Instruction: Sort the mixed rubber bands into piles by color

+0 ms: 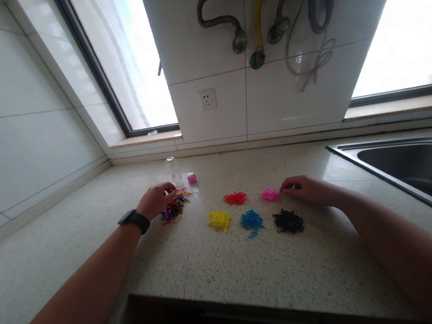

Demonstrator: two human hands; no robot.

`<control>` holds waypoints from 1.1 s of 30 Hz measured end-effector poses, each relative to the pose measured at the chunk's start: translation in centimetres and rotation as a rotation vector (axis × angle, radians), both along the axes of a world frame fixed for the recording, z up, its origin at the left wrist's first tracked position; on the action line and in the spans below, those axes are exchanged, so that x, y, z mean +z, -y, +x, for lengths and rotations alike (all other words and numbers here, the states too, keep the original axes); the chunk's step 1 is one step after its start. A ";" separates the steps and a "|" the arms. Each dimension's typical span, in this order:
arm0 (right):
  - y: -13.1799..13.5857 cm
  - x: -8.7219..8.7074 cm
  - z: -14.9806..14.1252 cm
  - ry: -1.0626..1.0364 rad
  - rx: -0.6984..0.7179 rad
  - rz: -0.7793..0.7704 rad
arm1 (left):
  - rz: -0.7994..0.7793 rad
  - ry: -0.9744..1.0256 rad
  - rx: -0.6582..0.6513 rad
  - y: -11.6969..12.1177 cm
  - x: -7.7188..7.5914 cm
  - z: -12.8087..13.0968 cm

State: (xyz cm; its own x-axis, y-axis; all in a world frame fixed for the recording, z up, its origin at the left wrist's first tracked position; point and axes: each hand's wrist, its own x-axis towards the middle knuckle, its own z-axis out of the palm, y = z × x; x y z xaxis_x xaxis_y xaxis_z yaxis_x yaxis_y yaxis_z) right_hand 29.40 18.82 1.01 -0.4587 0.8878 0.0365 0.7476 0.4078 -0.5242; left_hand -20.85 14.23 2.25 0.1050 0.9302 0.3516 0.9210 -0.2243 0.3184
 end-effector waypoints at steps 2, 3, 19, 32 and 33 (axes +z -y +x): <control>0.1 0.1 -0.1 0.011 -0.004 0.008 | 0.007 0.019 -0.005 0.1 0.2 0.4; 0.2 0.1 -0.2 0.017 -0.008 0.016 | 0.012 0.030 -0.011 0.2 0.3 0.8; 5.2 2.4 -7.3 -0.250 0.120 0.300 | -0.029 0.266 -0.378 5.6 1.9 12.7; 9.4 3.8 -11.5 -0.274 0.346 0.301 | -0.098 0.329 -0.482 8.5 1.7 15.8; 9.3 3.9 -11.2 -0.279 0.334 0.304 | -0.092 0.325 -0.479 8.3 1.7 15.6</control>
